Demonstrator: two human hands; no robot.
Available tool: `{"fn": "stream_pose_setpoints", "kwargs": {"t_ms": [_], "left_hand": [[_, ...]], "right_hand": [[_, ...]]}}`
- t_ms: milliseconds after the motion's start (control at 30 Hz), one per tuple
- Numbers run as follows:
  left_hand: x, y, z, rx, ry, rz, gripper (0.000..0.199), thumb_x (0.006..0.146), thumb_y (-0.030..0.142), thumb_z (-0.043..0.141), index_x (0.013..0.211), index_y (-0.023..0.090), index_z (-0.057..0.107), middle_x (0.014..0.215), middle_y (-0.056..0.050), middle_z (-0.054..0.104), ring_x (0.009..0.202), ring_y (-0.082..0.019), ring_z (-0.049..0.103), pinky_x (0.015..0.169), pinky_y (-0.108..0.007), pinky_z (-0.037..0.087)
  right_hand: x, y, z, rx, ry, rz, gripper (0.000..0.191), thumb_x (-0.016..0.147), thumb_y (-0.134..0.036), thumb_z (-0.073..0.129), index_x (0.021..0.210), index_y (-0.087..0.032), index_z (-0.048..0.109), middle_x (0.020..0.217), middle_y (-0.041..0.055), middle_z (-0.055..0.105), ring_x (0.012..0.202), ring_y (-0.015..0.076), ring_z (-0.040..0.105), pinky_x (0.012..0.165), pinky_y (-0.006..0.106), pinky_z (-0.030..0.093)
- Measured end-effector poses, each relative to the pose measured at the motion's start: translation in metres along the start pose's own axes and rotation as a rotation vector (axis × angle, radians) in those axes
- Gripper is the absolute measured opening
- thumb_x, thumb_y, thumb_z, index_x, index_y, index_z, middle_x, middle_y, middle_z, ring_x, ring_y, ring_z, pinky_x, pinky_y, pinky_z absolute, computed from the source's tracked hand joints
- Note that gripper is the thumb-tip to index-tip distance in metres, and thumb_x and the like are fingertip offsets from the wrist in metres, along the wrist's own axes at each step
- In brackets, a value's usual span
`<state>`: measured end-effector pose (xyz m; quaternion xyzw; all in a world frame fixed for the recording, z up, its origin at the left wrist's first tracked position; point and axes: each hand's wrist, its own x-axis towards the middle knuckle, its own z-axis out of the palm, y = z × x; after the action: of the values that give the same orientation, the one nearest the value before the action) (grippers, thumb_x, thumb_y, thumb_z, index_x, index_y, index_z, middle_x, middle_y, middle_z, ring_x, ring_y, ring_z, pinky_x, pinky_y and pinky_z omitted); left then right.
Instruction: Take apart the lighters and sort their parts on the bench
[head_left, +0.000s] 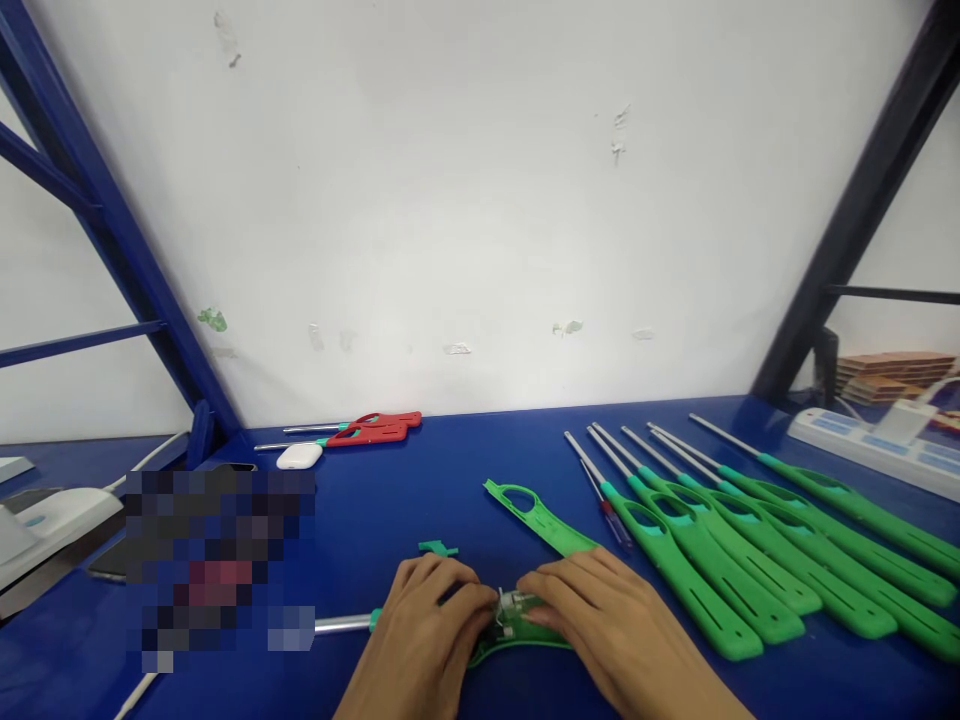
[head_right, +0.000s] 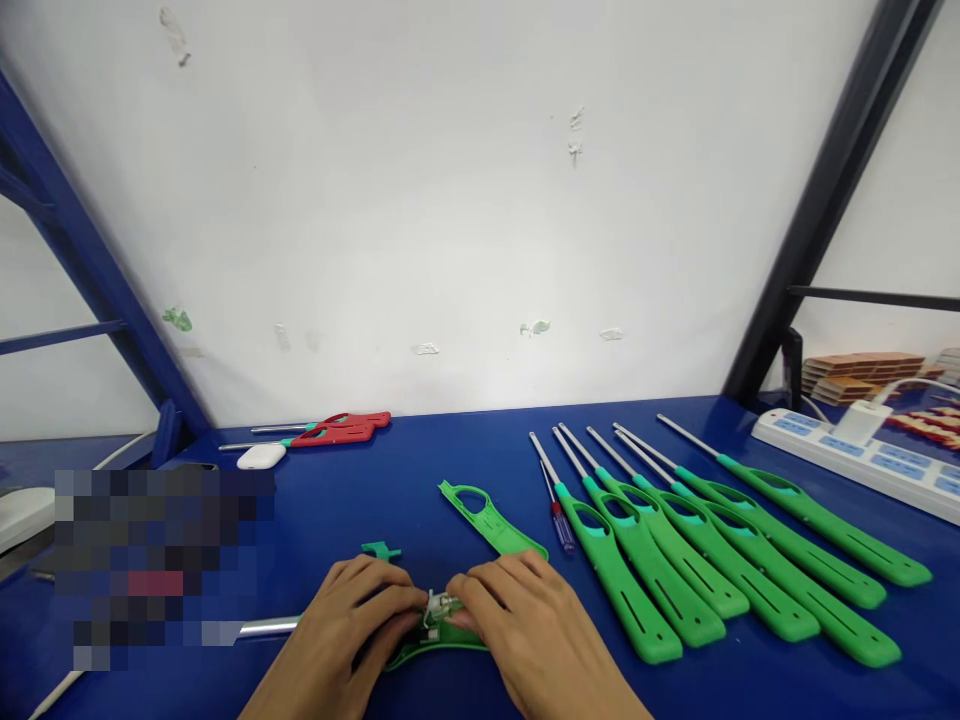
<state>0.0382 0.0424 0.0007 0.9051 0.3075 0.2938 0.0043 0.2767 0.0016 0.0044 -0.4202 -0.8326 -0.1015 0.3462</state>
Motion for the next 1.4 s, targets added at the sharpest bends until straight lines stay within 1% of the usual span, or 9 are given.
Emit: {"fn": "stream_pose_setpoints", "kwargs": {"t_ms": [133,367,467,600,733,867,1033,1200,1400], "left_hand": [[-0.002,-0.007,0.003,0.022,0.001,0.048,0.031,0.104,0.004,0.049,0.114,0.027,0.068,0.098,0.002,0.078,0.086,-0.018,0.074,0.081,-0.034,0.057],[-0.007,-0.013,0.002,0.168,0.054,0.125,0.068,0.089,-0.008,0.041,0.143,0.029,0.062,0.101,0.0,0.078,0.084,-0.017,0.077,0.103,-0.044,0.054],[-0.006,-0.01,-0.002,0.236,0.073,0.097,0.082,0.084,-0.011,0.038,0.153,0.03,0.056,0.104,-0.002,0.077,0.097,-0.022,0.08,0.105,-0.05,0.056],[-0.003,-0.002,0.0,0.216,0.141,0.046,0.05,0.099,0.004,0.05,0.142,0.025,0.063,0.131,-0.014,0.071,0.139,-0.038,0.062,0.104,-0.058,0.059],[-0.002,-0.002,0.003,0.118,0.182,0.043,0.02,0.104,0.012,0.06,0.113,0.026,0.07,0.134,-0.011,0.069,0.138,-0.033,0.061,0.102,-0.049,0.06],[-0.002,-0.008,0.0,0.099,0.161,0.058,0.031,0.104,0.005,0.052,0.104,0.029,0.071,0.122,-0.004,0.073,0.133,-0.026,0.064,0.1,-0.042,0.058],[-0.003,-0.013,-0.004,0.14,0.174,-0.024,0.024,0.105,0.013,0.06,0.113,0.03,0.074,0.111,-0.003,0.077,0.11,-0.028,0.072,0.091,-0.048,0.058],[-0.005,-0.019,-0.01,0.161,0.195,-0.09,0.045,0.103,0.006,0.048,0.128,0.031,0.075,0.111,-0.004,0.08,0.1,-0.025,0.075,0.082,-0.04,0.062],[-0.043,-0.034,-0.038,0.077,0.038,-0.244,0.024,0.106,0.039,0.065,0.127,0.039,0.077,0.12,-0.001,0.076,0.103,-0.022,0.078,0.087,-0.033,0.067]], "right_hand": [[0.002,-0.002,0.0,-0.014,0.022,0.012,0.027,0.118,-0.031,0.04,0.116,-0.025,0.067,0.098,-0.0003,0.08,0.082,0.0183,0.076,0.081,0.034,0.05],[0.0,0.001,-0.004,-0.038,0.06,0.026,0.027,0.118,-0.026,0.039,0.119,-0.025,0.066,0.101,0.0005,0.081,0.084,0.02,0.076,0.08,0.035,0.05],[0.0,0.004,-0.007,-0.06,0.08,0.039,0.024,0.118,-0.026,0.041,0.122,-0.025,0.065,0.104,0.0005,0.082,0.088,0.0205,0.078,0.085,0.036,0.051],[0.002,0.003,-0.007,-0.07,0.1,0.031,0.025,0.118,-0.031,0.041,0.122,-0.025,0.065,0.104,-0.0003,0.082,0.088,0.0195,0.079,0.086,0.035,0.051],[0.003,-0.001,-0.006,0.002,0.078,-0.013,0.022,0.117,-0.032,0.045,0.122,-0.025,0.066,0.103,-0.0003,0.081,0.085,0.0184,0.077,0.083,0.033,0.052],[0.002,-0.003,-0.006,0.053,0.05,-0.008,0.019,0.116,-0.029,0.048,0.122,-0.025,0.066,0.105,0.0002,0.081,0.087,0.0187,0.076,0.084,0.033,0.053],[0.004,0.0,0.001,-0.023,0.015,0.041,0.027,0.117,-0.027,0.041,0.123,-0.025,0.068,0.107,0.0015,0.082,0.091,0.021,0.078,0.086,0.036,0.055],[0.006,0.001,-0.001,-0.056,0.003,0.037,0.03,0.115,-0.023,0.048,0.138,-0.024,0.066,0.127,0.0039,0.08,0.11,0.0248,0.078,0.099,0.04,0.056],[-0.004,-0.006,-0.016,0.0,-0.015,0.033,0.023,0.111,-0.047,0.059,0.119,-0.03,0.072,0.104,-0.0032,0.081,0.095,0.0205,0.078,0.097,0.038,0.054]]}}
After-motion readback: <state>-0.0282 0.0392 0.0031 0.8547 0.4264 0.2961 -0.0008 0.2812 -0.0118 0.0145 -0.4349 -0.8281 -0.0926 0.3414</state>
